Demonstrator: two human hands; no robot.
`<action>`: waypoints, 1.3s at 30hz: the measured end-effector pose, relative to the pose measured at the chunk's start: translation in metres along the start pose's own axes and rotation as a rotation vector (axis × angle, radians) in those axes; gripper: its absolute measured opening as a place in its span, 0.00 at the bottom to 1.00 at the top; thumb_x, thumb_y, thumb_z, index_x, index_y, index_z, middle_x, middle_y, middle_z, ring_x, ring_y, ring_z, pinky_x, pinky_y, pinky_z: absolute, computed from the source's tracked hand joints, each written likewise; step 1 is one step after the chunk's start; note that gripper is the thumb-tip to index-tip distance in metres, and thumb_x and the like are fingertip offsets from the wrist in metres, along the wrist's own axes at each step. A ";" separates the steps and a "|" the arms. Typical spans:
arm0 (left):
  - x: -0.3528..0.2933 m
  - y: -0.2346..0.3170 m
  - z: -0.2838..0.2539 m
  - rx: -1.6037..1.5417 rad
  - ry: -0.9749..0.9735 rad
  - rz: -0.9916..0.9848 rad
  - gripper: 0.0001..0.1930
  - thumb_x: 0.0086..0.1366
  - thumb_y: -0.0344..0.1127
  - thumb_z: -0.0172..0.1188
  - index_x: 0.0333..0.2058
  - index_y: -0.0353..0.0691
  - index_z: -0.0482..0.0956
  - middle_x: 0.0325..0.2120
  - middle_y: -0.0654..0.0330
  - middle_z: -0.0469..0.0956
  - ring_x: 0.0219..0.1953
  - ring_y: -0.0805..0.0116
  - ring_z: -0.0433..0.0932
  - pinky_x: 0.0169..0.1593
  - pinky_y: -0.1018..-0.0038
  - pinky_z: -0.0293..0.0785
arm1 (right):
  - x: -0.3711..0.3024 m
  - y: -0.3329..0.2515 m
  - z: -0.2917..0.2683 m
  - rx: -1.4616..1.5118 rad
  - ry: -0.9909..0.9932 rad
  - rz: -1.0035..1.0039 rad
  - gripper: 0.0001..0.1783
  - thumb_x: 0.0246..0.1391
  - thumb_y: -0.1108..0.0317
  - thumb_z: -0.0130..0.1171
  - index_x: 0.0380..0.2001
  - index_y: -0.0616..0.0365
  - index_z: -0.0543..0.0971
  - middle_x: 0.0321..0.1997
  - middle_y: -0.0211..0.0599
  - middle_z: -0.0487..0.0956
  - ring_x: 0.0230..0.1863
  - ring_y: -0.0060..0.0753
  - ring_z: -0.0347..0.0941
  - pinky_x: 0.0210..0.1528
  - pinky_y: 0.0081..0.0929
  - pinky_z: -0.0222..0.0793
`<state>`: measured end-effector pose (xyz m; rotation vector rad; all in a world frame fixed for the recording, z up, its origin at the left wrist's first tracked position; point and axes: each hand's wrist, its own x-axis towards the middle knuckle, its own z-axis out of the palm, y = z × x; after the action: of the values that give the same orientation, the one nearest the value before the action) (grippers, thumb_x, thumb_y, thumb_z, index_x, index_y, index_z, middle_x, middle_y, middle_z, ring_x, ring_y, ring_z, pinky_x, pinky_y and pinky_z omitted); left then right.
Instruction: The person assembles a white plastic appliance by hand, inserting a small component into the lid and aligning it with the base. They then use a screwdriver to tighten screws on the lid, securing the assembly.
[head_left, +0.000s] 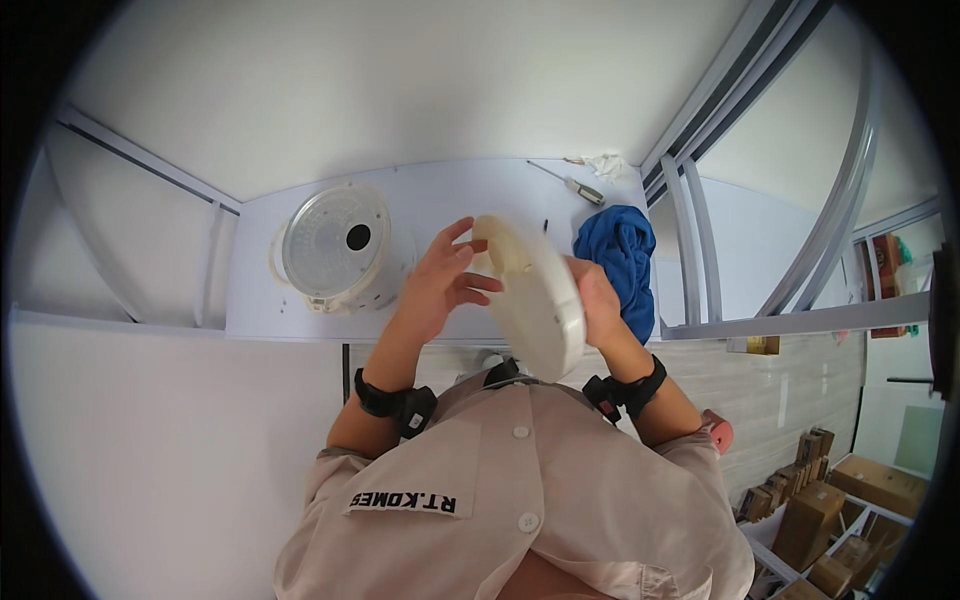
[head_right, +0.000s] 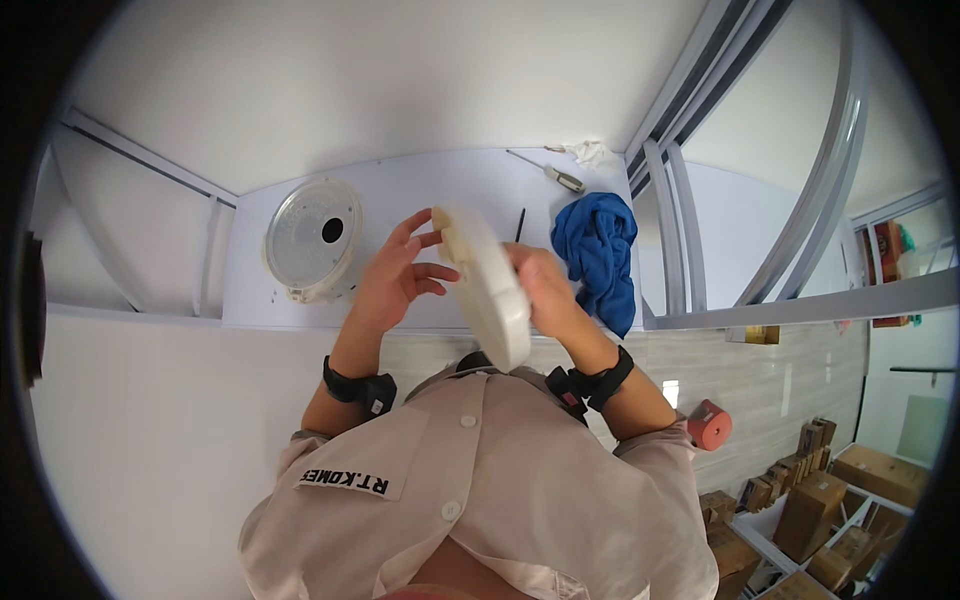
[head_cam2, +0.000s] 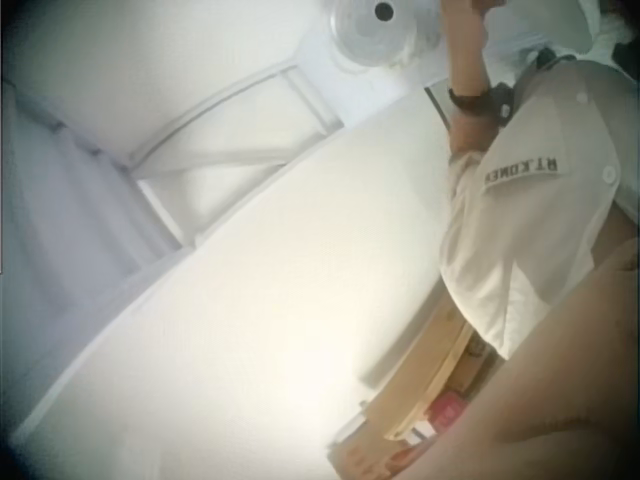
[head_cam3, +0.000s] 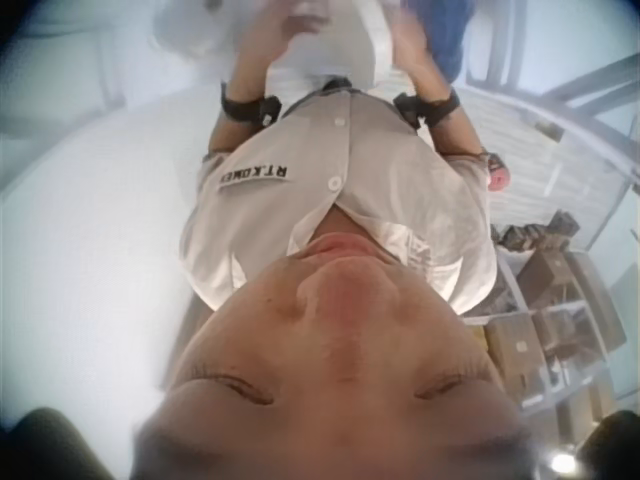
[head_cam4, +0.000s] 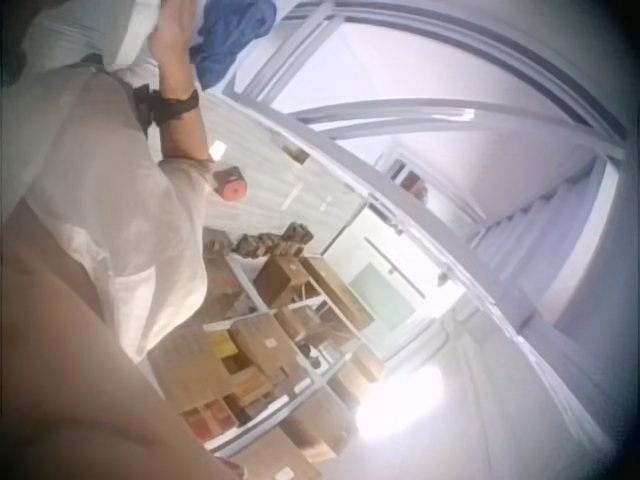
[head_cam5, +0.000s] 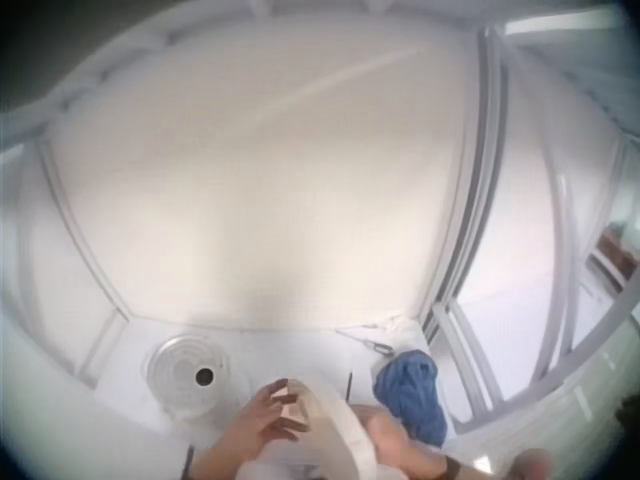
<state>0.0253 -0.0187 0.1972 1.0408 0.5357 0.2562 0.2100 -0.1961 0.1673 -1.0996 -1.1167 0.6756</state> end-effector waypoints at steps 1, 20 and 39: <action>0.005 -0.008 -0.007 0.187 0.040 0.042 0.37 0.75 0.50 0.62 0.75 0.40 0.63 0.64 0.51 0.73 0.59 0.59 0.75 0.62 0.61 0.75 | -0.011 0.017 -0.005 0.260 0.085 0.193 0.42 0.78 0.32 0.41 0.49 0.66 0.84 0.43 0.42 0.86 0.42 0.35 0.81 0.45 0.34 0.75; -0.016 -0.015 0.010 0.946 -0.057 0.294 0.73 0.47 0.54 0.88 0.80 0.31 0.46 0.74 0.39 0.60 0.78 0.43 0.60 0.79 0.53 0.58 | -0.077 0.066 0.008 0.328 0.123 0.245 0.33 0.80 0.60 0.50 0.82 0.53 0.58 0.82 0.43 0.66 0.78 0.40 0.66 0.75 0.43 0.70; -0.020 -0.015 -0.006 0.877 -0.043 0.206 0.79 0.45 0.54 0.89 0.81 0.30 0.38 0.75 0.37 0.58 0.79 0.42 0.58 0.80 0.52 0.55 | -0.054 0.054 0.016 0.573 0.206 0.501 0.36 0.77 0.45 0.38 0.78 0.52 0.67 0.80 0.51 0.69 0.76 0.60 0.69 0.76 0.57 0.67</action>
<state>0.0044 -0.0311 0.1878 1.9544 0.5068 0.1758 0.1818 -0.2183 0.0981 -0.9180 -0.4146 1.1602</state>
